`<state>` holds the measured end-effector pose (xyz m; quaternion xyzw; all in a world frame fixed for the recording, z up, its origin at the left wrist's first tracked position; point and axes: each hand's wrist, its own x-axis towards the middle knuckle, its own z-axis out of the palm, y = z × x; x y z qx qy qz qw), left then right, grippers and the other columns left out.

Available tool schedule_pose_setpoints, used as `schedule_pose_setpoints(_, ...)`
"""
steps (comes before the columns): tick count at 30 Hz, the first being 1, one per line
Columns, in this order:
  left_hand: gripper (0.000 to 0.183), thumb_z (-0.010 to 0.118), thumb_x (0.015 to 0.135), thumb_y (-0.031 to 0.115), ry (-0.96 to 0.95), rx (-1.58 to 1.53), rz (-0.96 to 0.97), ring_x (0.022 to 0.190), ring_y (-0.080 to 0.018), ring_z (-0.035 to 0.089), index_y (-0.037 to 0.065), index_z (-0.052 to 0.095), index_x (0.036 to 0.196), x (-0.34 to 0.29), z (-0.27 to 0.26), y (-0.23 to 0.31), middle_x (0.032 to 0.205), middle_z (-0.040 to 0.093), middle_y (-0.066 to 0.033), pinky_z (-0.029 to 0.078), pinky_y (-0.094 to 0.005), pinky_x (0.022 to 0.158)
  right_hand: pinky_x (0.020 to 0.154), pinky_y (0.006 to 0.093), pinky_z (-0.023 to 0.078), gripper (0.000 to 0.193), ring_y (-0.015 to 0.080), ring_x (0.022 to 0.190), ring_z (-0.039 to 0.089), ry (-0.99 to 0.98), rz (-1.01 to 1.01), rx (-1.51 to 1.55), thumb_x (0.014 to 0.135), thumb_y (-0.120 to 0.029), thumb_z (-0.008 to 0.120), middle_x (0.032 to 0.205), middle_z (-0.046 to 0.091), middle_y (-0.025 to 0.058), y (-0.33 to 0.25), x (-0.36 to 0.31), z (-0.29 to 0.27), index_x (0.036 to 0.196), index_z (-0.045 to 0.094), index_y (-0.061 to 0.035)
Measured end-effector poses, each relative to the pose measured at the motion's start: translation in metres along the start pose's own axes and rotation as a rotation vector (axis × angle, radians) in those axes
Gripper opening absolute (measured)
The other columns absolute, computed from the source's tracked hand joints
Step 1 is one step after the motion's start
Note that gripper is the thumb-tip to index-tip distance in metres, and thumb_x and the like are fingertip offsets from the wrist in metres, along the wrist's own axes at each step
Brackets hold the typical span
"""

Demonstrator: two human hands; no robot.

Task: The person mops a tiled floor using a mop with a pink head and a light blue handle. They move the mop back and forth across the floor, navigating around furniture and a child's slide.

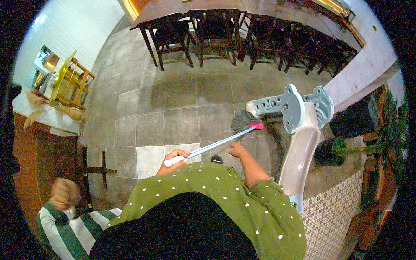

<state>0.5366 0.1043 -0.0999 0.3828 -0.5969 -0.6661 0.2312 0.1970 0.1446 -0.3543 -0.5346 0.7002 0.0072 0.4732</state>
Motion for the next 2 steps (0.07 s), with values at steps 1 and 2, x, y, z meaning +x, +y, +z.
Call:
schedule_pose_setpoints(1,0.017,0.068,0.092,0.019,0.038,-0.025,-0.012,0.111,-0.0168,0.056,0.005,0.062,0.101,-0.0027,0.0004,-0.0024,0.119,0.062,-0.0098,0.042,-0.0335,0.096,0.111,0.0406,0.037,0.072,0.0348,0.126,0.053,-0.180,0.108,-0.144,0.079,-0.033,0.073,0.141,0.050,0.0198,0.0146,-0.0028,-0.0077,0.143,0.046,-0.0120)
schedule_pose_setpoints(2,0.018,0.068,0.092,0.020,0.085,-0.032,-0.034,0.113,-0.0171,0.055,0.005,0.062,0.102,-0.0042,0.0003,-0.0049,0.120,0.062,-0.0099,0.042,-0.0338,0.097,0.111,0.0406,0.037,0.072,0.0348,0.126,0.053,-0.168,0.073,-0.133,0.079,-0.033,0.073,0.141,0.050,0.0198,0.0165,0.0021,-0.0084,0.143,0.046,-0.0120)
